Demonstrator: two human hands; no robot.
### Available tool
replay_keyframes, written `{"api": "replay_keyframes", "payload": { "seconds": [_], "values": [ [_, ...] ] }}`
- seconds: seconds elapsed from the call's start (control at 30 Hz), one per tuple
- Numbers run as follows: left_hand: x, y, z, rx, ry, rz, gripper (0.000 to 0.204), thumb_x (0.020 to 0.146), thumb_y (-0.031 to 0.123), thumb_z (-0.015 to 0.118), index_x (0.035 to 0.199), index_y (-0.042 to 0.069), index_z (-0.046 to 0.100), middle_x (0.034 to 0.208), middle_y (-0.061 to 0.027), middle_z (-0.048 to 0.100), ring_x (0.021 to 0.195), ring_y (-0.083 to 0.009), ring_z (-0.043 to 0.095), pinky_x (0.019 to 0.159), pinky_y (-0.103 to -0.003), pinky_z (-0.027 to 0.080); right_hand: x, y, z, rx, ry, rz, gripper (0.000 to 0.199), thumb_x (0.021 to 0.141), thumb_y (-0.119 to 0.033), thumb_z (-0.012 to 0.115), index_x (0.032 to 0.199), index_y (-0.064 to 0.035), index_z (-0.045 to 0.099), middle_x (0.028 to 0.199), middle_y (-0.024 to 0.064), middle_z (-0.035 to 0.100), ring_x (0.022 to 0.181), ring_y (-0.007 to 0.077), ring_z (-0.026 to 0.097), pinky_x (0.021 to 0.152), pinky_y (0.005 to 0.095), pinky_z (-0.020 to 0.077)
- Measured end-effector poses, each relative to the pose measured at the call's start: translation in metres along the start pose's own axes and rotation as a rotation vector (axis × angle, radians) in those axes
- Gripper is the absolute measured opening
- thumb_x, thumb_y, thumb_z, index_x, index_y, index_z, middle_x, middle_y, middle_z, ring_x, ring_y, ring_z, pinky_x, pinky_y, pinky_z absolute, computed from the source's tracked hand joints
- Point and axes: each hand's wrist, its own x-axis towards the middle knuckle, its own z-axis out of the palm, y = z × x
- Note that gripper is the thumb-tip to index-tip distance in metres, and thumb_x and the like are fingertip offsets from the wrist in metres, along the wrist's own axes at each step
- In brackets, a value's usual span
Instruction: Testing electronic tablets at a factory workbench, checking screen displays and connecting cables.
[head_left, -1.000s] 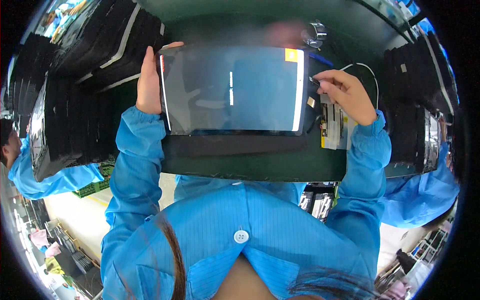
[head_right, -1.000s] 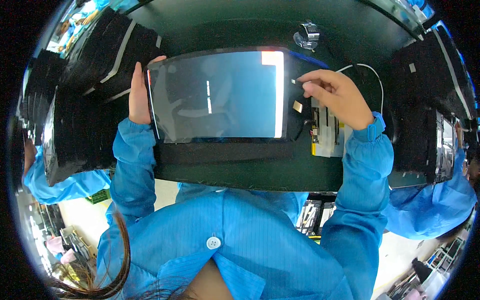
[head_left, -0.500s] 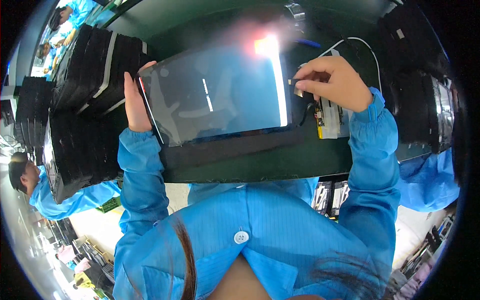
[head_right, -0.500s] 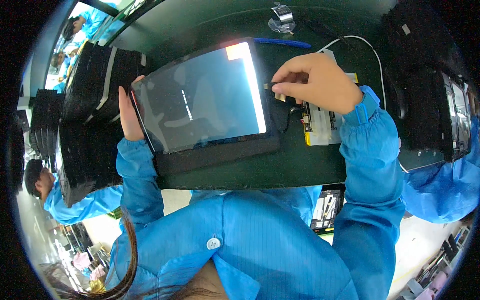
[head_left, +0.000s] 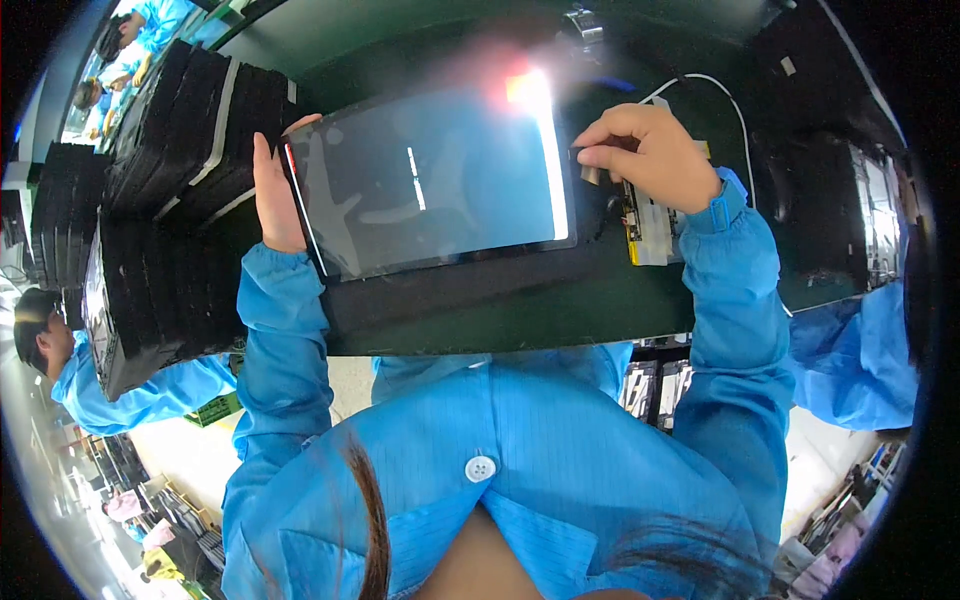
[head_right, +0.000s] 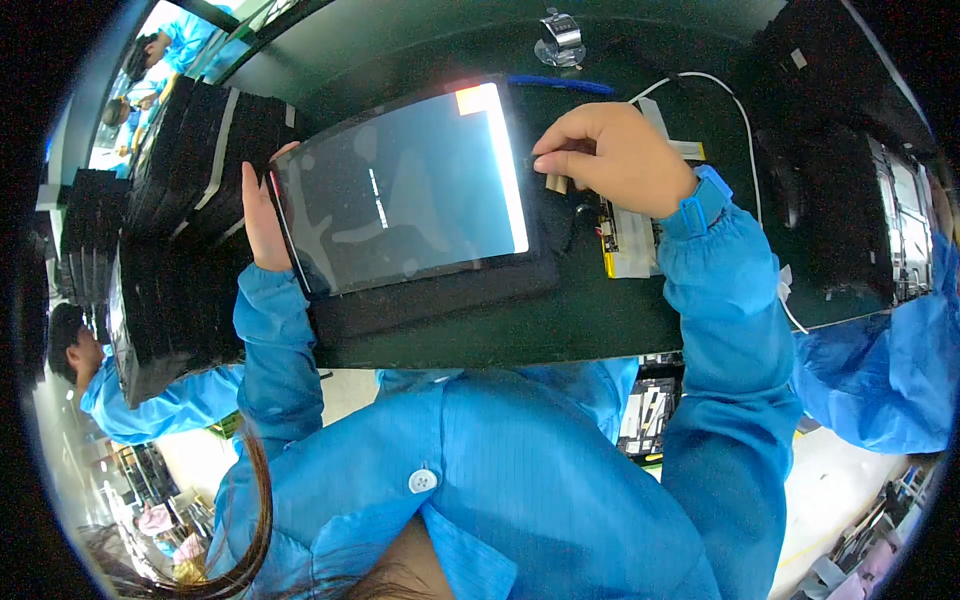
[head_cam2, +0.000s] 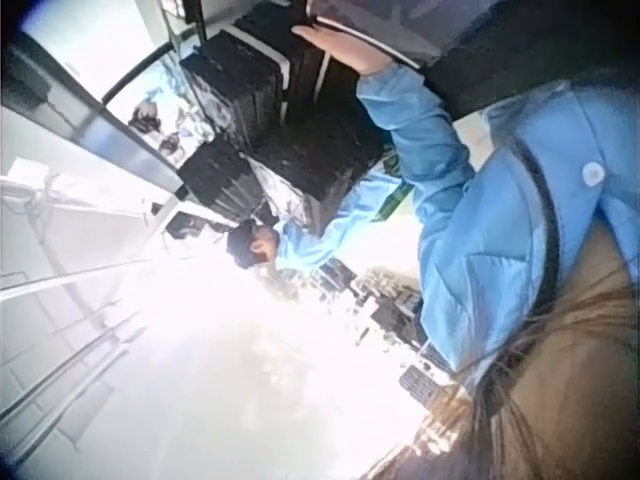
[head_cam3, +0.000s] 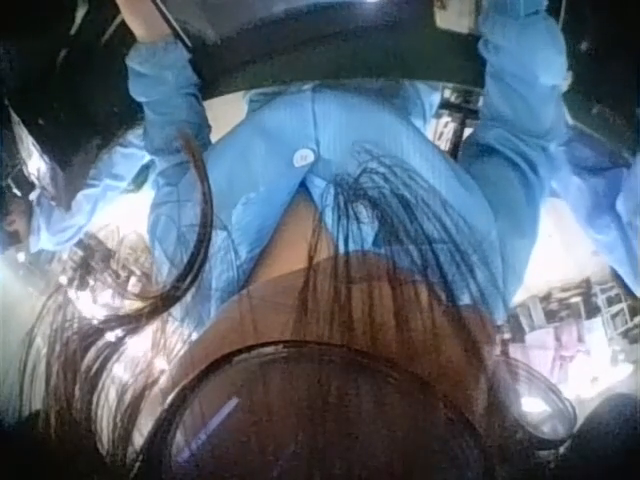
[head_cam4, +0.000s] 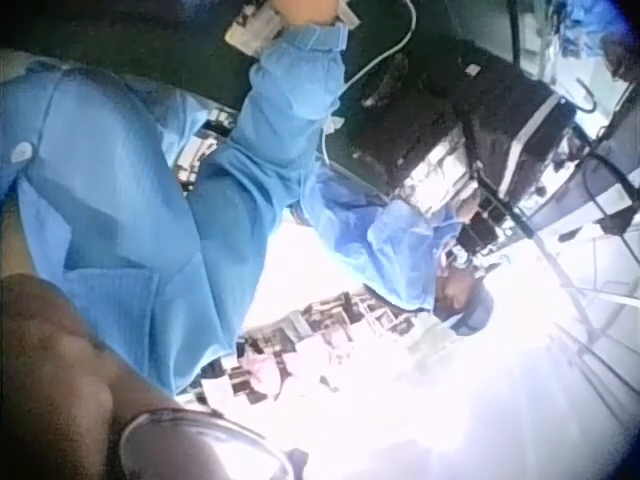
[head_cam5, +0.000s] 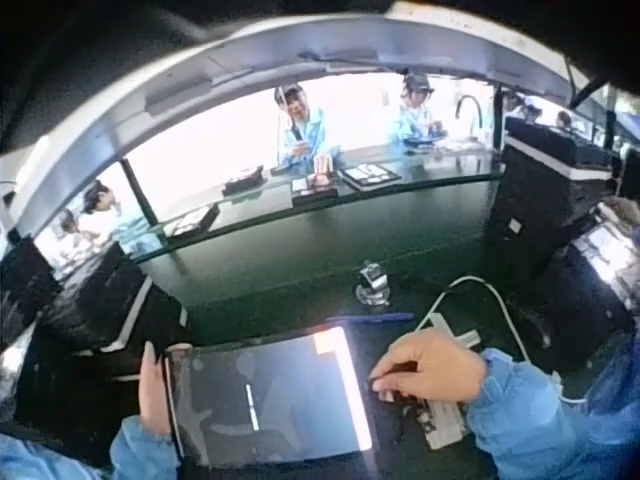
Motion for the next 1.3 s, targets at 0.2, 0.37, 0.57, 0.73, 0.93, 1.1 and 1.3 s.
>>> {"api": "replay_keyframes", "payload": {
  "seconds": [0.2, 0.37, 0.57, 0.73, 0.93, 1.1, 1.3],
  "values": [
    [-0.001, 0.000, -0.010, -0.024, -0.049, -0.022, 0.060, 0.094, 0.047, 0.018, 0.123, 0.001, 0.042, 0.117, -0.0138, 0.053, 0.106, -0.0265, 0.051, 0.093, -0.039, 0.040, -0.041, 0.031, -0.036, -0.581, 0.568, -0.145, 0.018, 0.084, -0.011, 0.055, 0.099, -0.0047, 0.064, 0.107, 0.0130, 0.059, 0.100, 0.0250, 0.056, 0.087, 0.0324, 0.0436],
    [0.007, -0.008, -0.014, 0.032, 0.011, -0.007, 0.060, 0.094, 0.048, 0.018, 0.120, 0.001, 0.045, 0.112, -0.0151, 0.055, 0.101, -0.0263, 0.054, 0.089, -0.039, 0.043, -0.104, 0.094, -0.094, -1.152, 0.609, 0.096, 0.027, 0.089, -0.015, 0.047, 0.111, -0.0032, 0.056, 0.120, 0.0132, 0.052, 0.118, 0.0278, 0.044, 0.101, 0.0371, 0.0312],
    [0.012, -0.013, -0.023, 0.094, 0.031, 0.010, 0.059, 0.094, 0.048, 0.016, 0.119, 0.004, 0.047, 0.109, -0.0141, 0.056, 0.099, -0.0259, 0.055, 0.089, -0.039, 0.043, -0.115, 0.129, -0.108, -1.224, 0.546, 0.159, 0.031, 0.091, -0.017, 0.043, 0.118, -0.0041, 0.052, 0.125, 0.0129, 0.049, 0.121, 0.0259, 0.041, 0.103, 0.0368, 0.0280],
    [0.009, -0.012, -0.020, 0.070, 0.031, -0.004, 0.058, 0.094, 0.047, 0.015, 0.117, 0.006, 0.048, 0.108, -0.0133, 0.057, 0.098, -0.0257, 0.056, 0.087, -0.040, 0.045, -0.109, 0.132, -0.101, -1.081, 0.614, 0.200, 0.031, 0.091, -0.015, 0.042, 0.120, -0.0061, 0.051, 0.125, 0.0128, 0.049, 0.119, 0.0266, 0.043, 0.098, 0.0335, 0.0357],
    [0.008, -0.011, -0.018, 0.021, -0.004, 0.017, 0.055, 0.094, 0.045, 0.025, 0.116, 0.001, 0.051, 0.104, -0.0099, 0.059, 0.094, -0.0186, 0.057, 0.084, -0.030, 0.045, -0.106, 0.124, -0.099, -1.059, 0.645, 0.252, 0.029, 0.090, -0.014, 0.044, 0.116, -0.0051, 0.054, 0.123, 0.0143, 0.051, 0.117, 0.0274, 0.046, 0.098, 0.0350, 0.0359],
    [-0.004, 0.000, -0.011, -0.016, -0.043, -0.015, 0.058, 0.093, 0.047, 0.026, 0.118, 0.000, 0.049, 0.111, -0.0127, 0.056, 0.101, -0.0224, 0.054, 0.089, -0.033, 0.043, -0.068, 0.065, -0.059, -0.950, 0.682, -0.097, 0.025, 0.085, -0.006, 0.051, 0.109, -0.0053, 0.058, 0.115, 0.0144, 0.056, 0.109, 0.0284, 0.052, 0.093, 0.0349, 0.0396],
    [0.001, -0.001, -0.005, -0.027, 0.030, -0.084, 0.057, 0.094, 0.047, 0.019, 0.120, 0.004, 0.046, 0.113, -0.0137, 0.055, 0.102, -0.0265, 0.053, 0.090, -0.039, 0.042, -0.013, -0.003, 0.003, -0.470, 0.210, -0.295, 0.028, 0.073, -0.003, 0.064, 0.101, -0.0039, 0.061, 0.097, 0.0107, 0.061, 0.087, 0.0212, 0.060, 0.077, 0.0290, 0.0467]
  ]
}}
